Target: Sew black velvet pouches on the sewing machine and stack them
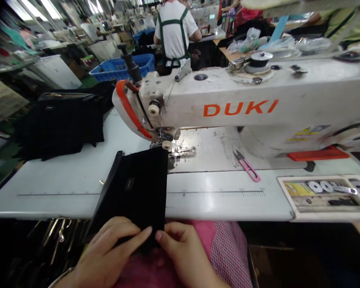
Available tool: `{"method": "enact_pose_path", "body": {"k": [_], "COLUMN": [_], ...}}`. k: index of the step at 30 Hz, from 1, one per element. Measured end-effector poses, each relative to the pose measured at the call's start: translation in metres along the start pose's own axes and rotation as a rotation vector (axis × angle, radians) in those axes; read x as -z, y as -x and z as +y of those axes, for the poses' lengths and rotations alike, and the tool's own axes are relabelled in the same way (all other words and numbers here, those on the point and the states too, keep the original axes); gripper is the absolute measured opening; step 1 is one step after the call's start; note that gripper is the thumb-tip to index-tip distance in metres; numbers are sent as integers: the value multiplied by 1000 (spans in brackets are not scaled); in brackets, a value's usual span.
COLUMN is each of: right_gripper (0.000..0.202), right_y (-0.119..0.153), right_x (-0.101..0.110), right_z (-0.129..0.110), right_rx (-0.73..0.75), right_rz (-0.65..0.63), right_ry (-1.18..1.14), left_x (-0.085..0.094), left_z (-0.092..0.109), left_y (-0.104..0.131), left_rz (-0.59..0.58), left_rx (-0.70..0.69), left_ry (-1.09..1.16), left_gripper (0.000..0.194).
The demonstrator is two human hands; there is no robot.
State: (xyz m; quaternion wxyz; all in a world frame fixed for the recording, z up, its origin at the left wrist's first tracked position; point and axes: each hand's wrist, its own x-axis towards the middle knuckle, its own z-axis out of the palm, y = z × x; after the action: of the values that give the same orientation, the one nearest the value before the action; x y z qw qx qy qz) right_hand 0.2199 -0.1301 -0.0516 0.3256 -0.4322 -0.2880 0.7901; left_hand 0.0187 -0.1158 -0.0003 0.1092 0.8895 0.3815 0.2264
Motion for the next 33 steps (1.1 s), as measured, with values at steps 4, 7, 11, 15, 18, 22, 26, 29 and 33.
{"method": "enact_pose_path", "body": {"k": [4, 7, 11, 15, 18, 22, 26, 29, 33], "right_gripper": [52, 49, 41, 39, 40, 39, 21, 18, 25], "right_y": [7, 10, 13, 17, 18, 19, 21, 19, 13], "right_x": [-4, -5, -4, -2, -2, -2, 5, 15, 23], "right_z": [3, 4, 3, 2, 2, 7, 12, 3, -18], "right_rx": [-10, -11, -12, -34, -44, -72, 171, 750, 1316], "right_rz": [-7, -12, -21, -17, -8, -12, 113, 303, 243], "right_ry": [23, 8, -15, -17, 4, 63, 493, 956, 1265], "left_x": [-12, -15, -18, -21, -20, -19, -20, -20, -12], "left_z": [7, 8, 7, 3, 3, 6, 6, 6, 9], "left_y": [-6, -8, -7, -4, -3, -1, 0, -1, -13], "left_rz": [-39, 21, 2, -3, -50, -160, -113, -85, -125], "left_rx": [-49, -62, -70, -63, -79, -108, -160, -136, -139], "left_ry": [-38, -7, 95, 160, 155, 54, -1, 7, -5], "left_gripper": [30, 26, 25, 24, 26, 27, 23, 25, 29]}}
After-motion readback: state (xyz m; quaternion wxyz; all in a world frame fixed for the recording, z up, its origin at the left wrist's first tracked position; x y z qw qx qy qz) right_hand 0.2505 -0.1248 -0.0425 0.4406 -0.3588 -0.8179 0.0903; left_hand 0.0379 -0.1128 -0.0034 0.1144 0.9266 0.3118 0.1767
